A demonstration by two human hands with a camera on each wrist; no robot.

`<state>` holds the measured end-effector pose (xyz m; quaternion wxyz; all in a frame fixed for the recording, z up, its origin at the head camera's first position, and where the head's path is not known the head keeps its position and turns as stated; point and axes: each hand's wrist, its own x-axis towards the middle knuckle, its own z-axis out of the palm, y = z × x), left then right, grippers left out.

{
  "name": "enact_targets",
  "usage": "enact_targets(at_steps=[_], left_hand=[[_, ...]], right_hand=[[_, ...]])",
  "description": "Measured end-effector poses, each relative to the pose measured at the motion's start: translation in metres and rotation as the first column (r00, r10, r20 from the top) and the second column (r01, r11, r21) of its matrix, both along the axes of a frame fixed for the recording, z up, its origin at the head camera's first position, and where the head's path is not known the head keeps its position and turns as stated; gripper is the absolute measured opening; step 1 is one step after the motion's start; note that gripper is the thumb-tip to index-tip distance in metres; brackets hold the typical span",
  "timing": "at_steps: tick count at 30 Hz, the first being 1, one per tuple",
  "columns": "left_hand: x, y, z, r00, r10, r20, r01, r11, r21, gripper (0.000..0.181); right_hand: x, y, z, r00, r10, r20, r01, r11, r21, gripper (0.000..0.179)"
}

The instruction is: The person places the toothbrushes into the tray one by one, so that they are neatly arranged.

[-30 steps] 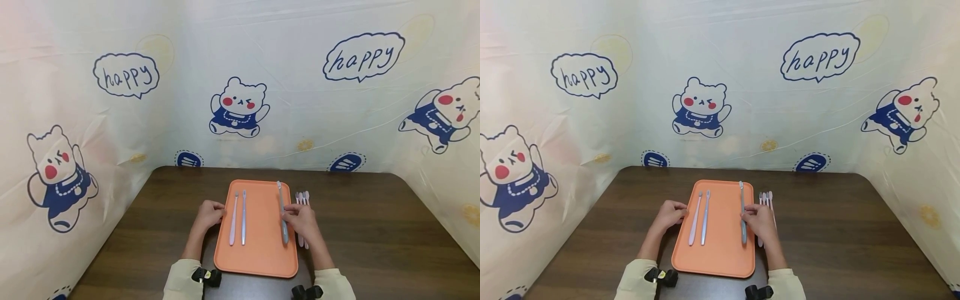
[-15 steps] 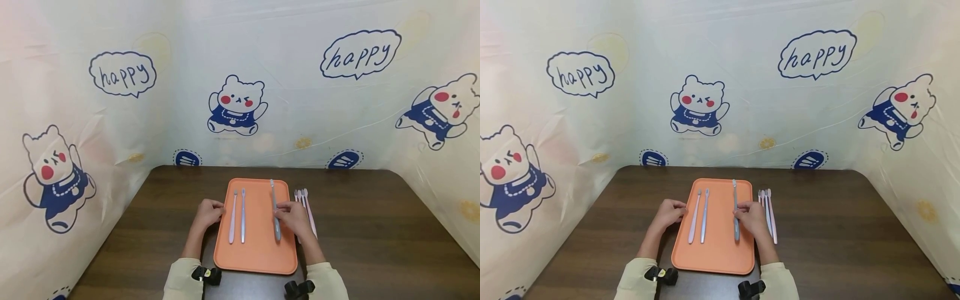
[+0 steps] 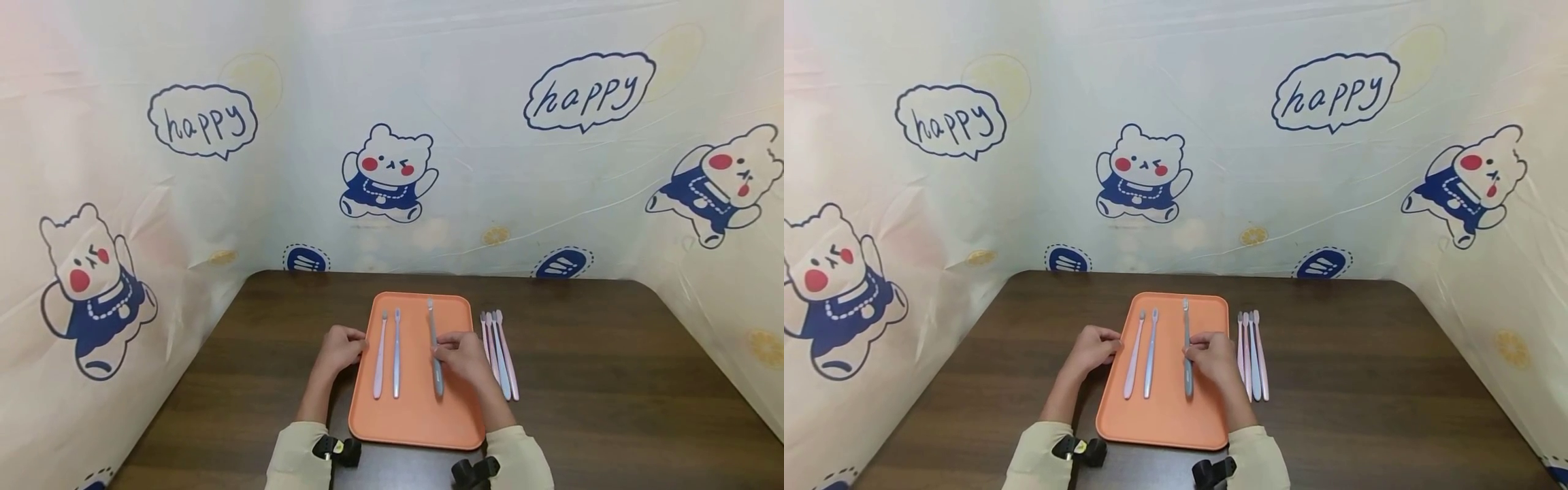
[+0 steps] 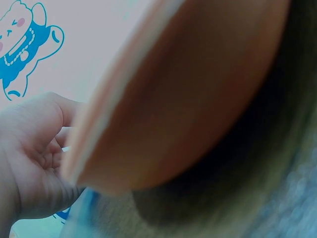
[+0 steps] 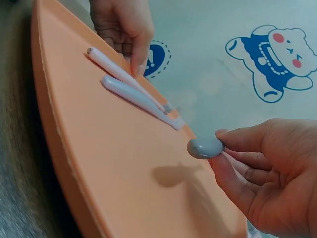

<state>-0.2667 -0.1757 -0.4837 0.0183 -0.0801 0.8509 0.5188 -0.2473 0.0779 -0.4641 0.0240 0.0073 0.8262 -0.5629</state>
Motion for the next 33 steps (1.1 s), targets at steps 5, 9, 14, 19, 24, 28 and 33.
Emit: enact_targets(at_steps=[5, 9, 14, 19, 24, 28, 33], left_hand=[[0.0, 0.0, 0.0, 1.0, -0.003, -0.012, 0.003, 1.0, 0.001, 0.021], [0.0, 0.0, -0.001, 1.0, -0.001, -0.009, 0.001, 1.0, -0.003, 0.021], [0.0, -0.001, -0.001, 1.0, 0.0, -0.003, 0.0, 1.0, 0.004, 0.022], [0.0, -0.001, 0.0, 1.0, -0.004, 0.0, 0.004, 1.0, -0.001, 0.022], [0.0, 0.0, 0.0, 1.0, -0.001, -0.001, 0.001, 1.0, -0.007, 0.021], [0.001, 0.0, 0.0, 1.0, -0.001, -0.007, 0.001, 1.0, -0.011, 0.021], [0.001, 0.0, 0.0, 1.0, 0.001, -0.012, -0.001, 1.0, -0.012, 0.021]], right_hand=[[-0.001, -0.004, -0.002, 0.999, -0.007, 0.034, 0.007, 1.0, -0.01, 0.02], [-0.001, -0.009, -0.002, 0.999, -0.007, 0.053, 0.007, 1.0, -0.003, 0.02], [0.0, -0.015, -0.001, 0.999, 0.008, 0.044, -0.007, 1.0, -0.015, 0.02], [-0.002, -0.02, -0.003, 0.997, 0.018, 0.075, -0.016, 0.999, -0.031, 0.02], [-0.002, -0.023, -0.006, 0.994, 0.019, 0.106, -0.016, 0.999, -0.035, 0.02], [-0.004, -0.026, -0.009, 0.993, 0.015, 0.114, -0.009, 0.999, -0.052, 0.02], [-0.006, -0.032, -0.011, 0.994, 0.006, 0.11, -0.001, 0.999, -0.053, 0.02]])
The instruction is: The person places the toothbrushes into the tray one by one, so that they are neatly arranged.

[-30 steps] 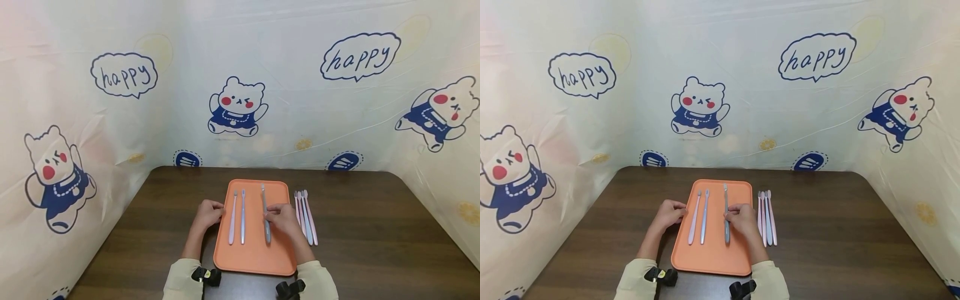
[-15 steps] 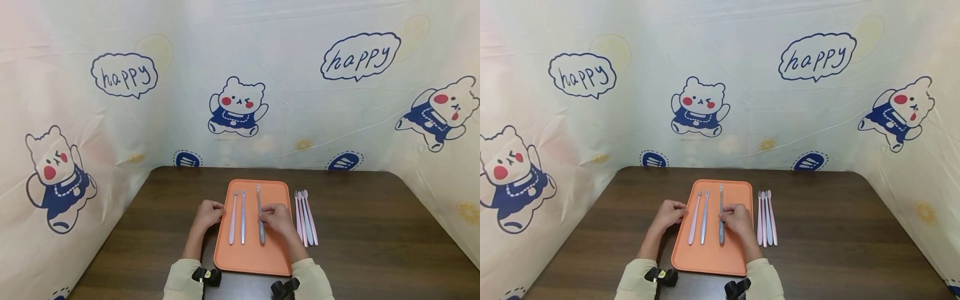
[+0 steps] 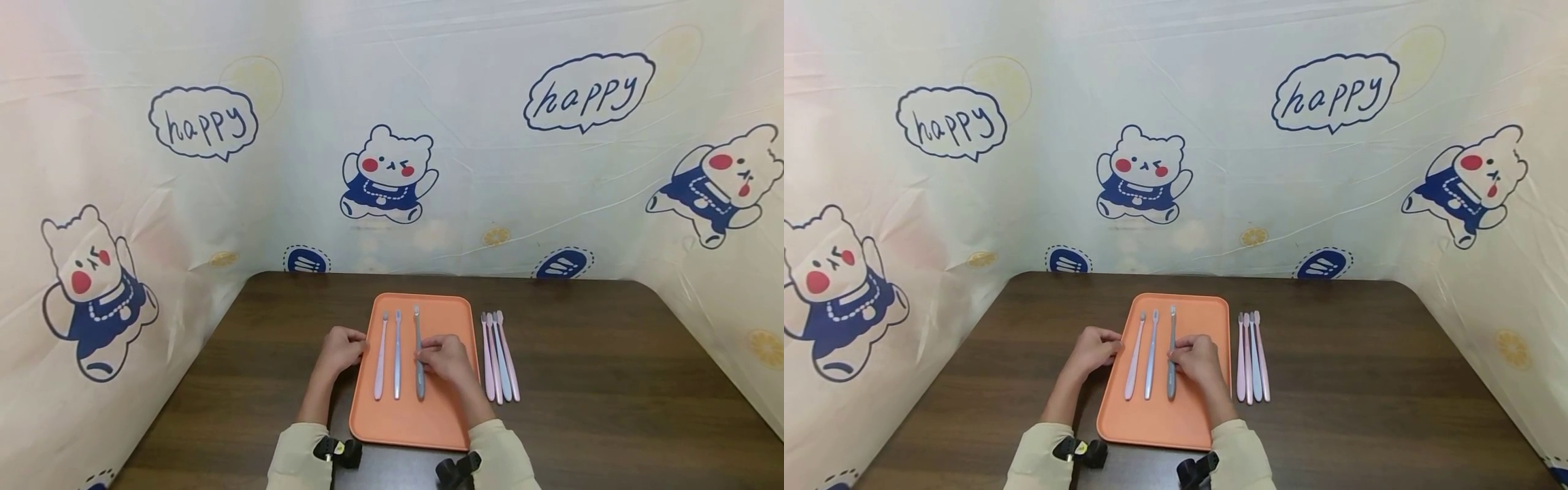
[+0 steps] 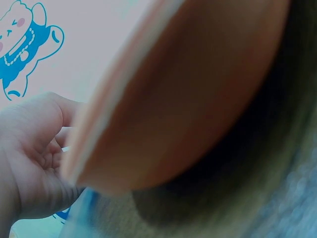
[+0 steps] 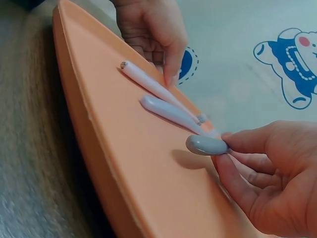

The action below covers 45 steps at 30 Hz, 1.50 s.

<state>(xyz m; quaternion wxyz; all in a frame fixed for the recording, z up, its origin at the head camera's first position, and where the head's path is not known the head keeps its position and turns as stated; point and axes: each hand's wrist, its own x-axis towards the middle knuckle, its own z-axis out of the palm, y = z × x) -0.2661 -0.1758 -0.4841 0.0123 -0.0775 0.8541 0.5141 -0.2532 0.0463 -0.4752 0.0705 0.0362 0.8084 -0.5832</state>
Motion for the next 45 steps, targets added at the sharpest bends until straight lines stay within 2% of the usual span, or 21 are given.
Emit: enact_targets(at_steps=[15, 29, 38, 45], left_hand=[[-0.001, 0.0, 0.001, 1.0, 0.008, -0.007, -0.008, 1.0, -0.001, 0.021], [-0.002, 0.0, -0.002, 1.0, 0.008, 0.0, -0.008, 1.0, -0.015, 0.02], [-0.002, 0.0, -0.002, 1.0, 0.006, 0.007, -0.006, 1.0, -0.007, 0.021], [-0.003, 0.0, -0.002, 1.0, 0.01, 0.009, -0.01, 1.0, -0.015, 0.021]], right_hand=[[-0.002, -0.01, -0.003, 1.0, -0.026, -0.015, 0.027, 0.997, 0.067, 0.014], [-0.002, -0.018, -0.002, 0.999, -0.033, -0.033, 0.038, 0.981, 0.192, 0.013], [0.0, -0.017, -0.001, 1.0, 0.001, -0.017, 0.002, 0.984, 0.18, 0.016], [-0.001, -0.014, -0.003, 0.999, 0.015, -0.037, -0.009, 0.985, 0.17, 0.02]])
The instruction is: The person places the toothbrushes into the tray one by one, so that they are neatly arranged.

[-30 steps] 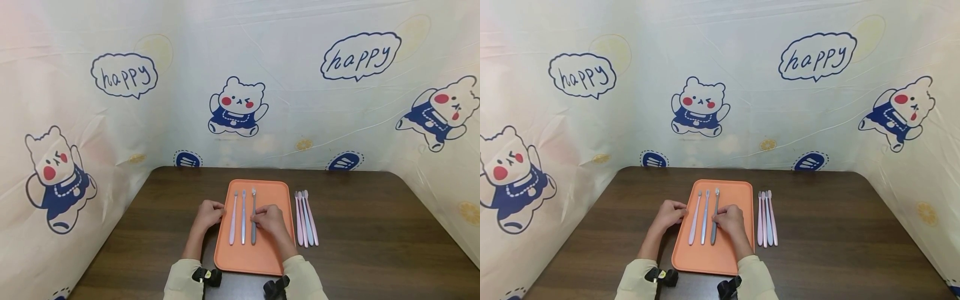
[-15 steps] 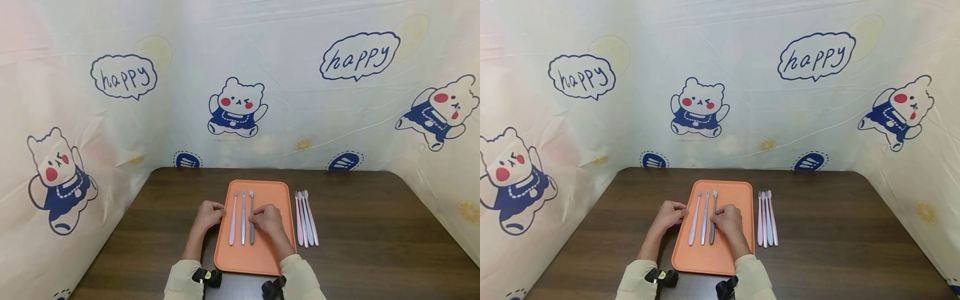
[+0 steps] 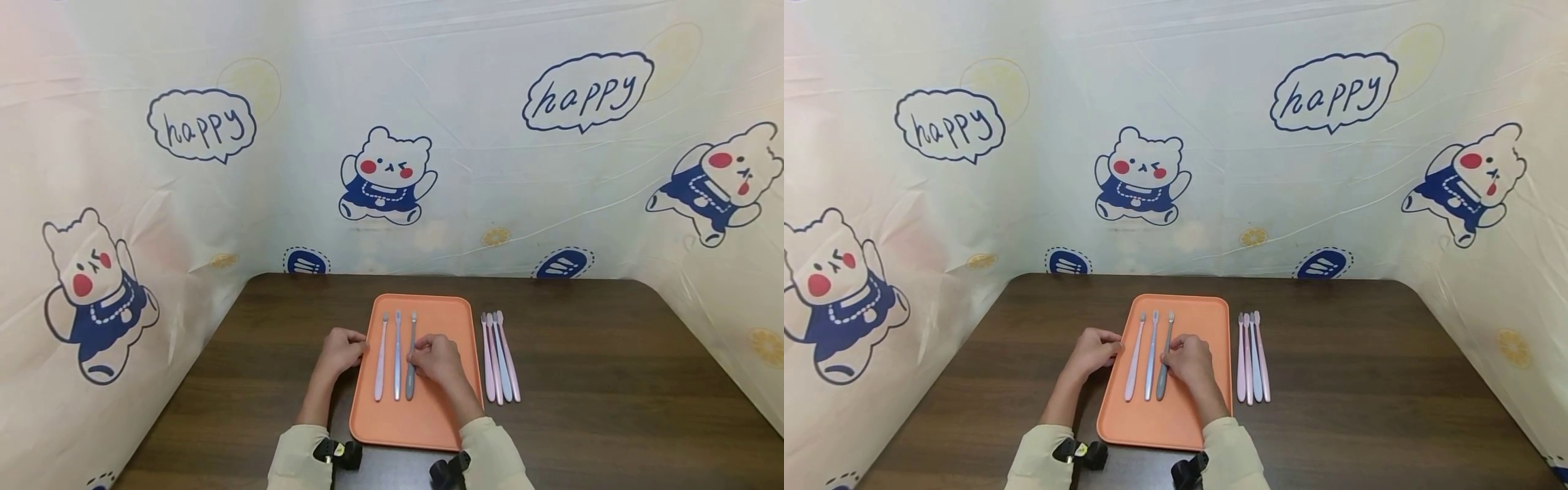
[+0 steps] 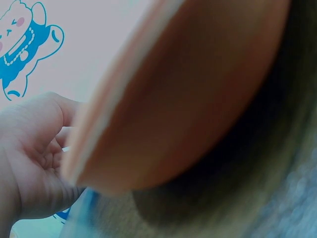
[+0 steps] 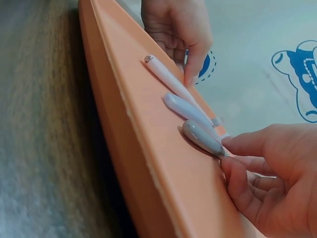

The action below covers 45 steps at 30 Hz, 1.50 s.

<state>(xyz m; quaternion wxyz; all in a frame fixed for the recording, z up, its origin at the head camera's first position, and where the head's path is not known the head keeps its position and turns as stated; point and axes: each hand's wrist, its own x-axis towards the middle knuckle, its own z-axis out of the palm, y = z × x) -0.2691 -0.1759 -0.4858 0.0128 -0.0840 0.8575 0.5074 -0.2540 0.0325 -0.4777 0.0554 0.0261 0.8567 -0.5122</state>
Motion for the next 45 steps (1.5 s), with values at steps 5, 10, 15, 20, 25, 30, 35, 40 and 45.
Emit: enact_targets(at_steps=[5, 10, 15, 20, 25, 30, 35, 40, 45], left_hand=[[0.0, -0.001, -0.001, 1.0, -0.002, 0.001, 0.002, 1.0, 0.005, 0.021], [0.0, -0.001, 0.0, 1.0, -0.003, 0.003, 0.003, 1.0, 0.006, 0.02], [0.002, 0.0, 0.002, 1.0, -0.004, 0.007, 0.004, 1.0, 0.006, 0.021], [0.002, 0.0, 0.003, 1.0, -0.001, 0.008, 0.001, 1.0, 0.013, 0.021], [0.002, 0.0, 0.002, 1.0, 0.003, 0.017, -0.003, 1.0, 0.018, 0.021], [0.002, -0.001, 0.002, 1.0, 0.001, 0.013, -0.001, 1.0, 0.014, 0.021], [0.002, 0.0, 0.001, 1.0, -0.002, 0.011, 0.002, 1.0, 0.009, 0.022], [0.002, 0.0, 0.001, 1.0, -0.007, 0.002, 0.007, 1.0, 0.022, 0.021], [0.002, 0.001, 0.002, 1.0, -0.01, -0.004, 0.01, 0.999, 0.034, 0.021]], right_hand=[[0.0, 0.003, -0.001, 0.998, 0.009, -0.065, -0.004, 0.997, 0.078, 0.016], [0.003, 0.007, -0.001, 0.99, 0.024, -0.139, -0.009, 0.994, 0.113, 0.016], [0.007, 0.016, 0.0, 0.979, 0.033, -0.2, -0.012, 0.994, 0.108, 0.018], [0.008, 0.024, -0.001, 0.97, 0.032, -0.242, -0.02, 0.998, 0.053, 0.019], [0.01, 0.028, -0.002, 0.971, 0.026, -0.239, -0.027, 1.0, -0.002, 0.02], [0.013, 0.028, -0.002, 0.969, 0.013, -0.248, -0.021, 0.999, -0.03, 0.019], [0.014, 0.031, -0.001, 0.962, -0.009, -0.271, -0.005, 0.999, -0.049, 0.018], [0.014, 0.036, 0.0, 0.949, -0.002, -0.316, -0.008, 1.0, -0.028, 0.018], [0.015, 0.045, 0.0, 0.941, 0.01, -0.339, -0.012, 1.0, -0.004, 0.018]])
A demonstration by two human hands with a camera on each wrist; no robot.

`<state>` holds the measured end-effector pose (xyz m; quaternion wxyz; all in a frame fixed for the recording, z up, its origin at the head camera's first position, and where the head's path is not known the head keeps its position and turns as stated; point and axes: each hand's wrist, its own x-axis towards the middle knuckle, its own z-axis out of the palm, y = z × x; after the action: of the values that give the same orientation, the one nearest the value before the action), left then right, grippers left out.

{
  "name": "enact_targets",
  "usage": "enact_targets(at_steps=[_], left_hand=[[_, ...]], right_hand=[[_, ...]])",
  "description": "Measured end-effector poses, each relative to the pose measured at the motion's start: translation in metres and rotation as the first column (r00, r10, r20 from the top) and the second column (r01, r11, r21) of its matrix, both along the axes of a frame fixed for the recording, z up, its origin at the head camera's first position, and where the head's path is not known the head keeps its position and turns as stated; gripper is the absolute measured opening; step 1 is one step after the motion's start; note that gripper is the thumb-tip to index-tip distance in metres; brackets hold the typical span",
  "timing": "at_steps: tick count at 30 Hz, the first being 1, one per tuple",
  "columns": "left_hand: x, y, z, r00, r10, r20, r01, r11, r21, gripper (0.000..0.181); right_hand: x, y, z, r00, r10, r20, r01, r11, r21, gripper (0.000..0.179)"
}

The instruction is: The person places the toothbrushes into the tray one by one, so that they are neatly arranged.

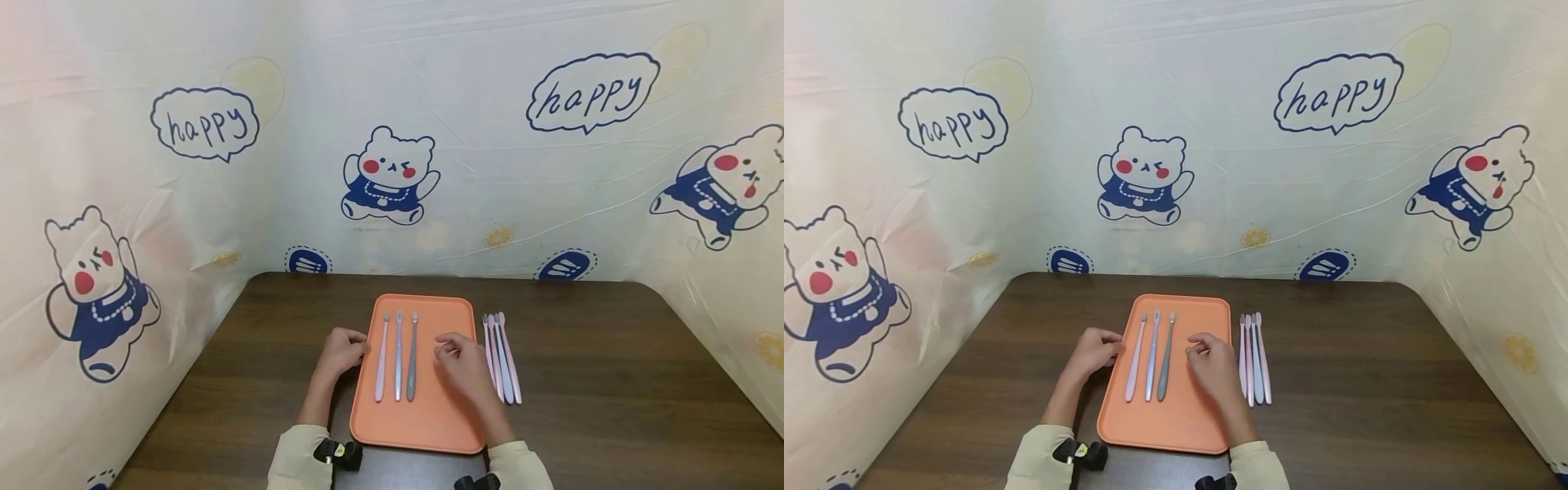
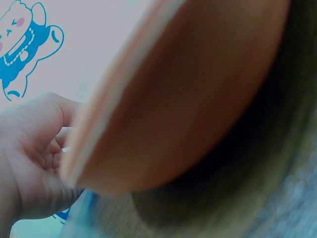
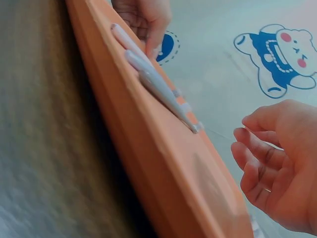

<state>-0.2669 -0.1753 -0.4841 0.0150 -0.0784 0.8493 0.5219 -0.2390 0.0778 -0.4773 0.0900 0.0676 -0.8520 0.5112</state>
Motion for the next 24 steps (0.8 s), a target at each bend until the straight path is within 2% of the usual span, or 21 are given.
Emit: enact_targets(at_steps=[6, 15, 20, 24], left_hand=[[0.001, 0.0, 0.001, 1.0, -0.002, -0.005, 0.002, 1.0, -0.005, 0.021], [-0.001, 0.0, 0.001, 1.0, 0.001, 0.001, -0.001, 1.0, -0.002, 0.02], [-0.001, 0.0, 0.0, 1.0, 0.001, 0.007, -0.001, 1.0, -0.005, 0.02], [0.0, -0.001, 0.0, 1.0, -0.001, 0.009, 0.001, 1.0, -0.011, 0.02]], right_hand=[[0.0, 0.012, 0.004, 0.999, -0.052, 0.014, 0.052, 0.999, 0.002, 0.019], [0.0, 0.023, 0.002, 0.995, -0.103, 0.007, 0.101, 0.989, 0.111, 0.019], [-0.001, 0.033, 0.004, 0.993, -0.114, -0.001, 0.113, 0.984, 0.138, 0.019], [0.0, 0.044, 0.007, 0.992, -0.124, 0.036, 0.119, 0.985, 0.128, 0.021]])
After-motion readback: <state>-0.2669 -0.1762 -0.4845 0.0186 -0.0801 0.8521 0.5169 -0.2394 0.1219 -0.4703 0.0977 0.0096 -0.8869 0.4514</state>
